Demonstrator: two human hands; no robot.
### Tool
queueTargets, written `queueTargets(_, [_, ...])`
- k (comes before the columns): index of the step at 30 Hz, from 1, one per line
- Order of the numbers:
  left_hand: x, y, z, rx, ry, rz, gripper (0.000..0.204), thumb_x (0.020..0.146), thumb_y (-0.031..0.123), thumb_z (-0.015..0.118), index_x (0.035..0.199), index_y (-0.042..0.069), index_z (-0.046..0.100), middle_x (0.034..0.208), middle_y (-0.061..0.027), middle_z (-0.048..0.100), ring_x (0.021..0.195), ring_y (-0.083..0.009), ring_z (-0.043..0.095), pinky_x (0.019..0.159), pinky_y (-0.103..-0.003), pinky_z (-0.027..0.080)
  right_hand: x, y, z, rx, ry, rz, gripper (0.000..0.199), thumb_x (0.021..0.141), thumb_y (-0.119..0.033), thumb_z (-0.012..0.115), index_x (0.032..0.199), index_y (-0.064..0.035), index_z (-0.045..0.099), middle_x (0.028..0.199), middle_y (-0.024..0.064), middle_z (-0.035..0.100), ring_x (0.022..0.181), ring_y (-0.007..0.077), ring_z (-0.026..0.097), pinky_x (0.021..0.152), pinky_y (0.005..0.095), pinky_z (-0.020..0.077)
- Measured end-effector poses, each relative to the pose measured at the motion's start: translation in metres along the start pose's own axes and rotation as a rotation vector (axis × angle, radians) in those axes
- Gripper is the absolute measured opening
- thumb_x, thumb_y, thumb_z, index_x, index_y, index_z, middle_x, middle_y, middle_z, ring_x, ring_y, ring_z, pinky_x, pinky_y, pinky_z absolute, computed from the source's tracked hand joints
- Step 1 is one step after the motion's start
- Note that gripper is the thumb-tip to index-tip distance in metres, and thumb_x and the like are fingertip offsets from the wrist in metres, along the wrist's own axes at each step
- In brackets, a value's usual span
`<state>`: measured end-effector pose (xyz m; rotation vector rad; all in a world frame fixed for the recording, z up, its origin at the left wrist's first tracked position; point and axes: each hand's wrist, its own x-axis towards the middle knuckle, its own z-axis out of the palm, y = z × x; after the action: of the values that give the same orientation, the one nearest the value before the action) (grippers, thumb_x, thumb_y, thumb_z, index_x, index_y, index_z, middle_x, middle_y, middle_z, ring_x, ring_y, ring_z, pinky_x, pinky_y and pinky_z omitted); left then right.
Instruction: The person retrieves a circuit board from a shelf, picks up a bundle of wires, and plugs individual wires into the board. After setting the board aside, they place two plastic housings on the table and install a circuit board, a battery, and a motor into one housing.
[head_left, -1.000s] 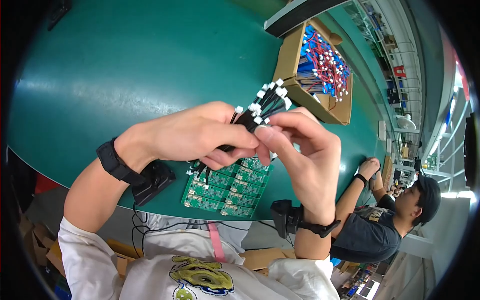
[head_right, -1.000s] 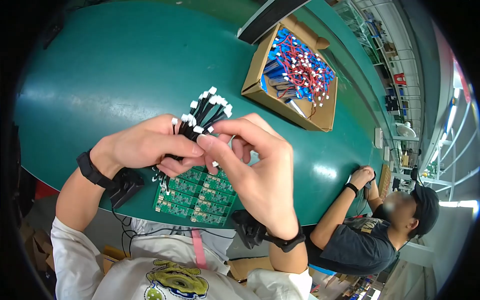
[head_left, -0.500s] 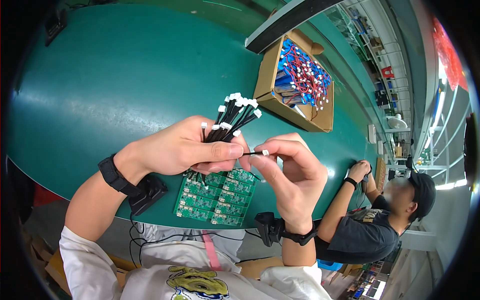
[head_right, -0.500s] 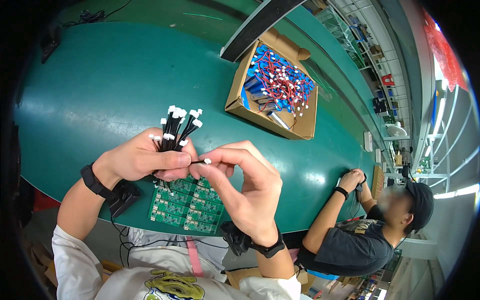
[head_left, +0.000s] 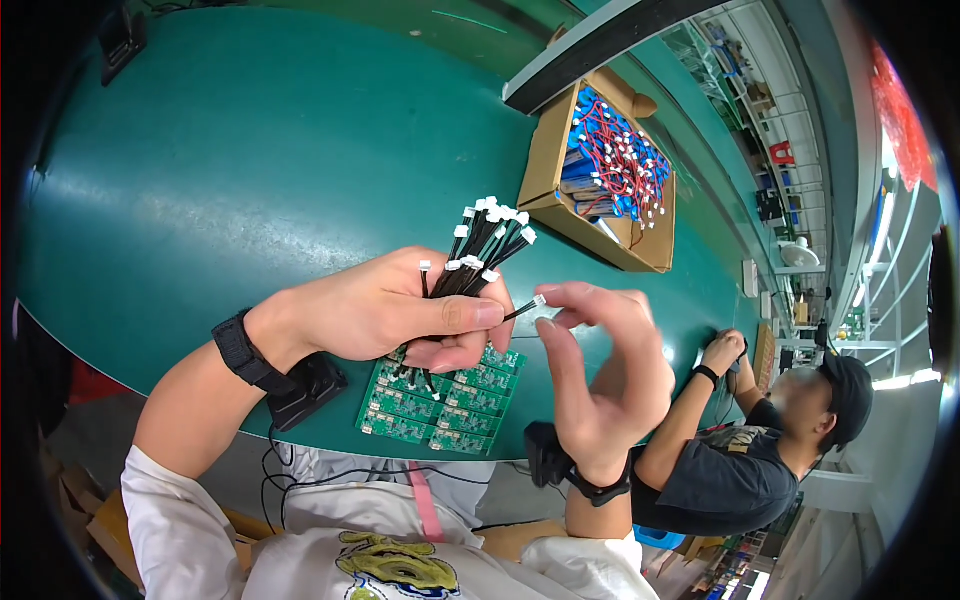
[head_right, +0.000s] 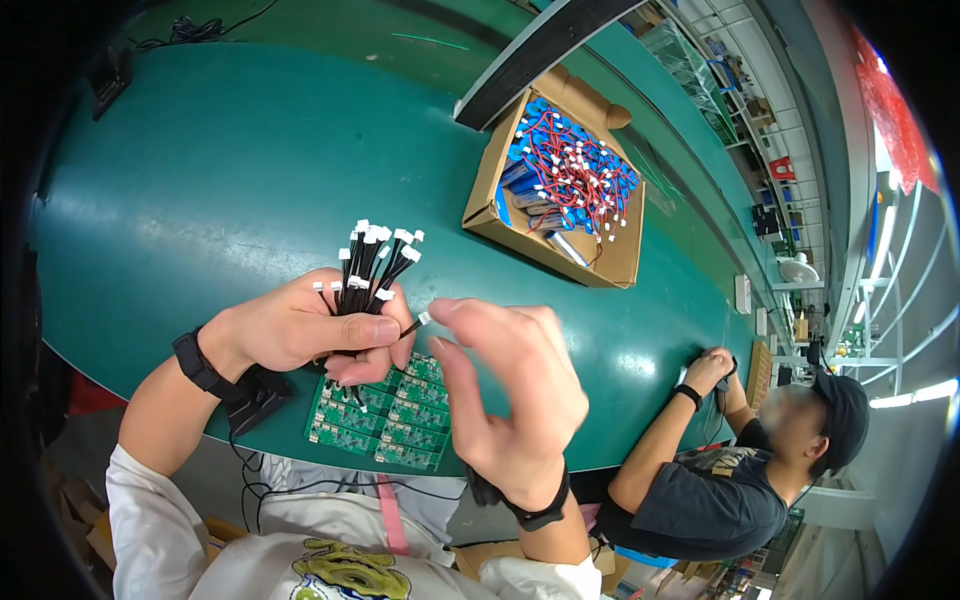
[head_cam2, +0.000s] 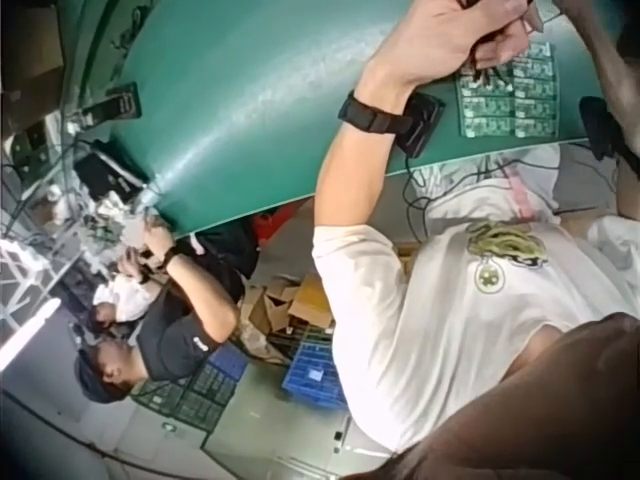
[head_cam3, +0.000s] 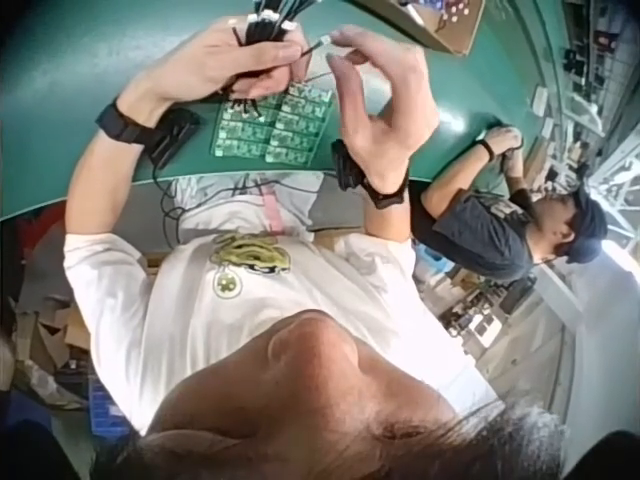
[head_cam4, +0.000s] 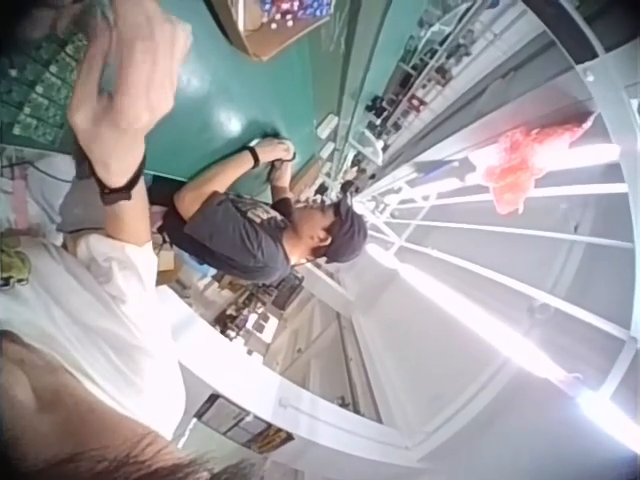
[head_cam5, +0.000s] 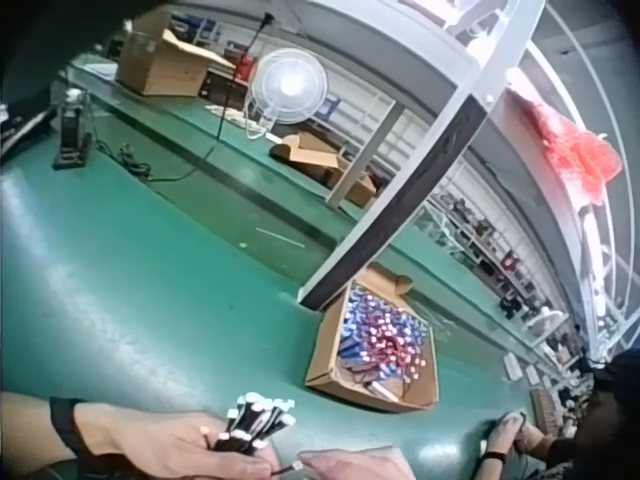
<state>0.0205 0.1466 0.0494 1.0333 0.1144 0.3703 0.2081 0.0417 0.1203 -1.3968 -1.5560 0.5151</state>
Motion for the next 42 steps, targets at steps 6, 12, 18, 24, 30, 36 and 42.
queueTargets(6, [-0.003,0.001,0.0,0.03,0.007,-0.065,0.036,0.112,0.034,0.055,0.105,0.0,0.067,0.069,0.002,0.056,0.057,-0.005,0.047,0.05,-0.024,0.036,0.006,-0.014,-0.005,-0.778,-0.11,-0.549,0.032,0.071,0.009,0.08,0.101,-0.0034,0.077,0.105,0.0103,0.074,0.084,0.0253,0.065,0.076,0.0329,0.0492])
queueTargets(12, [-0.003,0.004,-0.006,0.107,-0.05,-0.077,0.037,0.112,0.032,0.054,0.108,-0.002,0.067,0.067,0.0015,0.055,0.053,-0.0055,0.044,0.048,-0.026,0.035,0.003,-0.018,-0.013,-0.866,-0.259,-0.491,0.032,0.069,0.007,0.083,0.099,-0.0032,0.077,0.099,0.0079,0.074,0.082,0.0246,0.065,0.07,0.0343,0.0497])
queueTargets(18, [-0.005,0.017,-0.003,0.306,-0.135,-0.231,0.033,0.112,0.027,0.055,0.113,-0.003,0.068,0.068,-0.0013,0.059,0.054,-0.0073,0.05,0.049,-0.026,0.041,-0.004,-0.022,-0.018,-0.503,-0.406,-0.128,0.022,0.071,0.009,0.084,0.09,-0.0008,0.077,0.09,0.0098,0.075,0.072,0.0211,0.065,0.064,0.032,0.0508])
queueTargets(24, [0.006,-0.001,-0.011,0.027,0.338,-0.03,0.036,0.112,0.025,0.052,0.114,-0.007,0.065,0.074,-0.0072,0.068,0.06,-0.0136,0.065,0.061,-0.031,0.055,-0.014,-0.015,-0.037,-0.234,-0.605,0.248,0.014,0.077,0.008,0.085,0.087,0.0016,0.077,0.087,0.0094,0.076,0.068,0.016,0.067,0.065,0.0297,0.0528])
queueTargets(30, [0.002,0.003,-0.034,-0.156,0.58,0.113,0.035,0.112,0.025,0.05,0.114,-0.008,0.064,0.072,-0.0043,0.064,0.058,-0.0122,0.06,0.059,-0.031,0.053,-0.036,0.019,-0.041,-0.03,-0.618,0.393,0.012,0.08,0.008,0.083,0.088,0.0027,0.077,0.088,0.0101,0.077,0.072,0.0137,0.07,0.063,0.0268,0.0549])
queueTargets(36, [0.0,0.008,-0.038,0.073,0.5,-0.131,0.031,0.109,0.022,0.051,0.11,-0.004,0.067,0.07,0.0002,0.057,0.056,-0.0122,0.05,0.056,-0.032,0.046,-0.046,0.036,-0.026,0.086,-0.386,0.672,0.009,0.085,0.011,0.079,0.09,0.0042,0.076,0.092,0.0115,0.076,0.078,0.014,0.072,0.061,0.0239,0.0554])
queueTargets(42, [0.002,0.005,-0.012,0.578,0.494,-0.296,0.029,0.105,0.023,0.056,0.1,-0.002,0.07,0.068,-0.0019,0.055,0.056,-0.0139,0.05,0.054,-0.035,0.042,-0.055,0.046,-0.004,-0.098,-0.266,0.525,0.008,0.089,0.011,0.075,0.095,0.0058,0.075,0.097,0.01,0.074,0.077,0.013,0.072,0.057,0.0213,0.0539])
